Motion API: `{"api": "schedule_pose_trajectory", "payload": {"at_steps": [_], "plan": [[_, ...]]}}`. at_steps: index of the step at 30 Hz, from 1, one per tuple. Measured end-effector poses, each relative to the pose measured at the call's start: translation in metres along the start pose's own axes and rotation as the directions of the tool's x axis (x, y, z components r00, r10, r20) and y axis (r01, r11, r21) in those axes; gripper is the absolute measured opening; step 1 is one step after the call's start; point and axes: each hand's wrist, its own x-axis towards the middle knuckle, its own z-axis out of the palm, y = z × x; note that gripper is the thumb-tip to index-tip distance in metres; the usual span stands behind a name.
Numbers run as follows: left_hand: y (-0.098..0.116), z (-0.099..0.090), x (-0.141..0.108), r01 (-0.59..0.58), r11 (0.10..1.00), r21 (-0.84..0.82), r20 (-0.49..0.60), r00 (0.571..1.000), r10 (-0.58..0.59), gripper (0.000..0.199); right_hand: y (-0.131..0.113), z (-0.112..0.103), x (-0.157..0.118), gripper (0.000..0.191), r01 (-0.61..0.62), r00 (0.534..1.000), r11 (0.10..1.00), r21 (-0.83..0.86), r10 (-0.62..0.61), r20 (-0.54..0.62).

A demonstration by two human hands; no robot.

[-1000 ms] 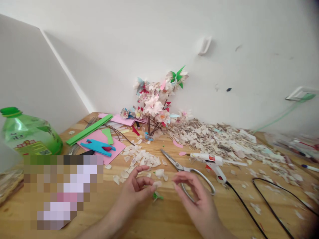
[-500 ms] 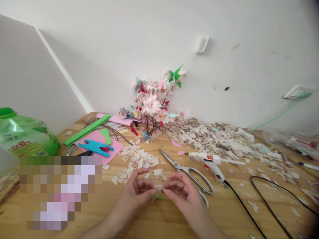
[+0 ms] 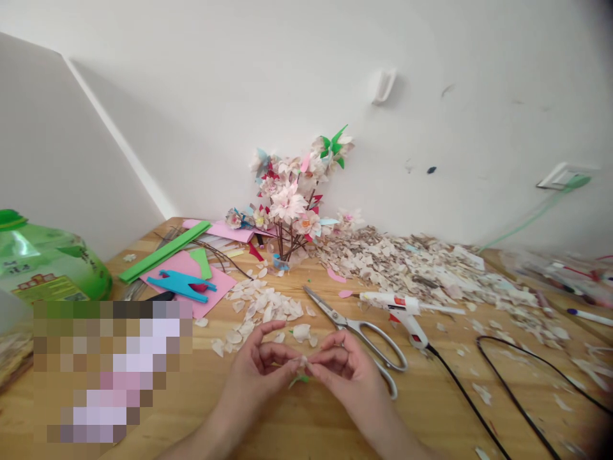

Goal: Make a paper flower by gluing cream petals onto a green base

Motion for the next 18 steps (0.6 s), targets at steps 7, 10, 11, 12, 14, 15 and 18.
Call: {"api": "schedule_pose_trajectory", "payload": {"at_steps": [7,10,11,12,14,15,18], "plan": [[-0.004,-0.009,0.005,-0.013,1.000,-0.019,-0.050,0.999,0.012,0.055,-0.018,-0.029,0.003,0.022,0.111,0.986,0.972,-0.208,-0.135,-0.101],[0.001,-0.015,0.008,-0.016,1.000,-0.027,-0.102,0.995,0.013,0.053,-0.030,-0.076,0.006,0.024,0.112,0.955,0.922,-0.370,-0.204,-0.218],[0.003,-0.016,0.008,-0.017,0.999,-0.030,-0.119,0.993,0.013,0.053,-0.033,-0.095,0.007,0.025,0.088,0.939,0.882,-0.463,-0.228,-0.256],[0.005,-0.017,0.009,-0.020,0.999,-0.033,-0.133,0.991,0.015,0.053,-0.034,-0.114,0.008,0.027,0.061,0.913,0.834,-0.549,-0.269,-0.307],[0.007,-0.018,0.009,-0.025,0.999,-0.038,-0.151,0.988,0.019,0.054,-0.031,-0.147,0.011,0.030,-0.006,0.873,0.731,-0.683,-0.329,-0.360],[0.007,-0.018,0.009,-0.028,0.999,-0.039,-0.154,0.988,0.021,0.054,-0.028,-0.160,0.014,0.032,-0.051,0.855,0.675,-0.736,-0.351,-0.381],[0.005,-0.017,0.009,-0.051,0.998,-0.046,-0.168,0.985,0.043,0.055,-0.018,-0.179,0.026,0.038,-0.175,0.860,0.504,-0.846,-0.340,-0.381]]}}
